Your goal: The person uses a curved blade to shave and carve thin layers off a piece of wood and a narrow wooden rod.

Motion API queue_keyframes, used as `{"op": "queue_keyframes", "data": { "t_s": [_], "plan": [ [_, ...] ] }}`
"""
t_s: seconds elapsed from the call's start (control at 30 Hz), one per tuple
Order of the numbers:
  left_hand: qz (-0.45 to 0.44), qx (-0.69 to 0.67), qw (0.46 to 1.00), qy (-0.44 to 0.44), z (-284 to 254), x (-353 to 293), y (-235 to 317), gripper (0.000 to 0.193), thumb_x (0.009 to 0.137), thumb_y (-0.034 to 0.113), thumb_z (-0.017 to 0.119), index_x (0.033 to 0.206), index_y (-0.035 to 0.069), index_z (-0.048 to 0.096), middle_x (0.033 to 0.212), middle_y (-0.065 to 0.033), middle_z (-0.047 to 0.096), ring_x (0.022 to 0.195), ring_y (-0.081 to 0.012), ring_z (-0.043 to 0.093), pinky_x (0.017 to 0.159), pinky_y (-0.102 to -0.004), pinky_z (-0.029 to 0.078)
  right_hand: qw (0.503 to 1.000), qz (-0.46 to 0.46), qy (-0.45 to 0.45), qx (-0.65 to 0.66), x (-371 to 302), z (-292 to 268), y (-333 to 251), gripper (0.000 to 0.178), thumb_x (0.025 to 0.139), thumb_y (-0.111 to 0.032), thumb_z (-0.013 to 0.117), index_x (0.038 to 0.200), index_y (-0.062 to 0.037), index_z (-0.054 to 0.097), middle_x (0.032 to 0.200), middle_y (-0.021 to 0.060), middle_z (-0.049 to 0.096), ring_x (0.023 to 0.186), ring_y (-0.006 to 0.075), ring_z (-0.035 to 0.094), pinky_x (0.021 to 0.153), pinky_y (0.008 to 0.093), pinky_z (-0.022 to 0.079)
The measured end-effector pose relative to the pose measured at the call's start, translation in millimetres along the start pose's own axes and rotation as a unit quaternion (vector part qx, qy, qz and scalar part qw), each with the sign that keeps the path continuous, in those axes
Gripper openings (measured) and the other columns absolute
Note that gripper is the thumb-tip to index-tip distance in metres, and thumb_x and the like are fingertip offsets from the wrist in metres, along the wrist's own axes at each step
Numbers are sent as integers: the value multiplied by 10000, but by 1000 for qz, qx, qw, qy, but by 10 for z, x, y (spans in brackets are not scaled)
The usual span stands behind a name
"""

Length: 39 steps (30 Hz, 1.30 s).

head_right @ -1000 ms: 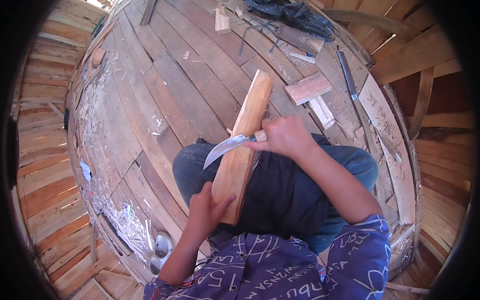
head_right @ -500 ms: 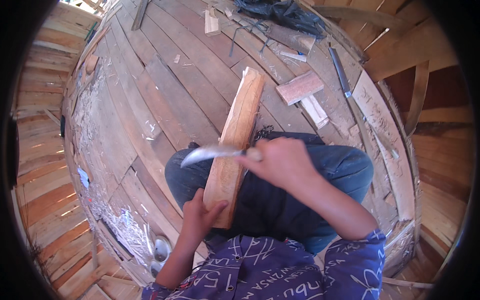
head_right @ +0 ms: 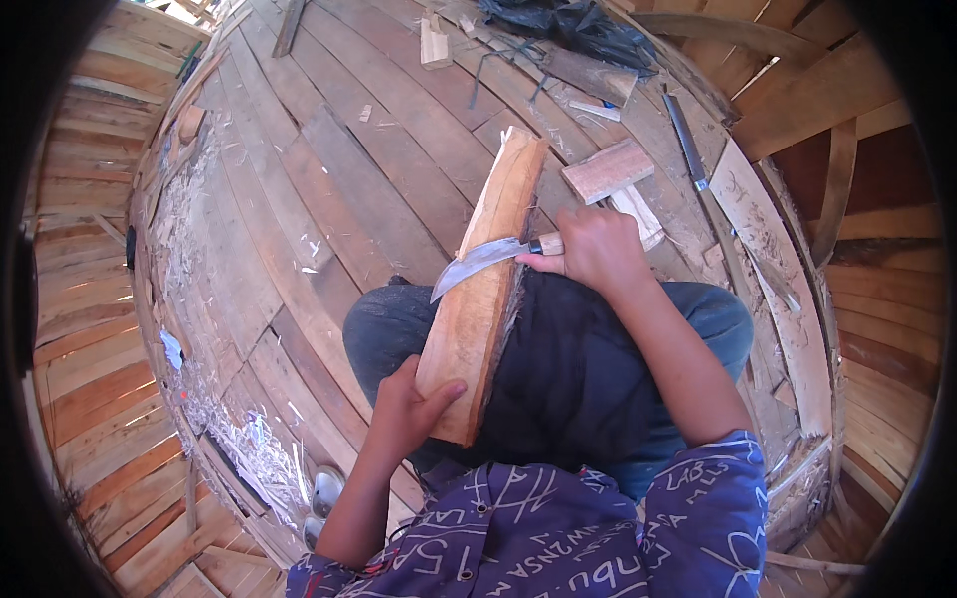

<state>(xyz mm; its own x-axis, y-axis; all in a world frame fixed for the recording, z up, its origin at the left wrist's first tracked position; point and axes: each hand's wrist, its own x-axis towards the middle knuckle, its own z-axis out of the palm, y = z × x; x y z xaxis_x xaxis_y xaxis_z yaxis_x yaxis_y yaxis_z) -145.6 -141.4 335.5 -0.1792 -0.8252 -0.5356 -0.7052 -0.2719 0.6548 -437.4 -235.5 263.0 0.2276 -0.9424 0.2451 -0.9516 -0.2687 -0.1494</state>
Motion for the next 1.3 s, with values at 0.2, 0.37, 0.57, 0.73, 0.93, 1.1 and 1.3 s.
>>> {"op": "queue_keyframes", "data": {
  "t_s": [0.2, 0.37, 0.57, 0.73, 0.93, 1.1, 1.3],
  "plan": [
    [10, -213, 975, -65, -16, 56, -146, 511, 876, 276, 765, 1217, -66, 595, 1050, -88, 699, 930, -117, 638, 825, -286, 516, 994, -41, 101, 8, 118, -79, -52, 662, 677, -718, 702, 600, -88, 515, 561, 78, 525, 505, 269, 590, 457, 376, 468],
    [6, -244, 964, -107, -84, 77, -122, 454, 897, 295, 741, 1178, -46, 634, 1006, -67, 710, 893, -100, 638, 806, -288, 519, 990, -73, 121, -15, 155, -163, 8, 637, 670, -683, 725, 611, -87, 508, 583, 73, 508, 510, 261, 572, 462, 374, 458],
    [-5, -247, 959, -140, -162, 60, -92, 461, 892, 289, 749, 1192, -42, 636, 1026, -41, 697, 922, -75, 605, 823, -275, 507, 987, -89, 133, 5, 106, -228, 50, 621, 667, -659, 738, 619, -86, 502, 592, 69, 490, 517, 258, 562, 487, 369, 458],
    [43, -13, 999, -10, -100, -19, 237, 448, 884, 298, 734, 1106, -74, 622, 876, -200, 707, 798, -278, 712, 721, -346, 543, 993, -8, 113, 32, -66, -351, 144, 620, 686, -662, 733, 647, -66, 564, 595, 107, 543, 543, 294, 590, 518, 390, 468],
    [84, 210, 969, 98, -2, -16, 530, 453, 890, 328, 699, 1115, -47, 580, 757, -269, 655, 741, -386, 692, 672, -421, 542, 948, 180, -6, 263, -473, -466, 291, 492, 833, -487, 719, 796, 0, 669, 633, 187, 593, 565, 369, 583, 560, 435, 457],
    [121, -149, 981, 30, 69, 142, 305, 447, 921, 188, 697, 1270, -40, 534, 970, -149, 707, 878, -165, 683, 788, -313, 535, 861, 290, 70, 411, -772, -311, 441, 385, 901, -329, 677, 776, 29, 609, 618, 150, 525, 603, 178, 477, 592, 363, 418],
    [78, -295, 951, 42, 120, 185, 482, 416, 940, 109, 679, 1297, -44, 530, 1153, -86, 671, 997, -128, 643, 875, -278, 512, 860, 258, 90, 431, -616, -394, 357, 355, 893, -318, 700, 947, 14, 588, 774, 202, 617, 733, 309, 612, 702, 385, 489]
  ]
}}
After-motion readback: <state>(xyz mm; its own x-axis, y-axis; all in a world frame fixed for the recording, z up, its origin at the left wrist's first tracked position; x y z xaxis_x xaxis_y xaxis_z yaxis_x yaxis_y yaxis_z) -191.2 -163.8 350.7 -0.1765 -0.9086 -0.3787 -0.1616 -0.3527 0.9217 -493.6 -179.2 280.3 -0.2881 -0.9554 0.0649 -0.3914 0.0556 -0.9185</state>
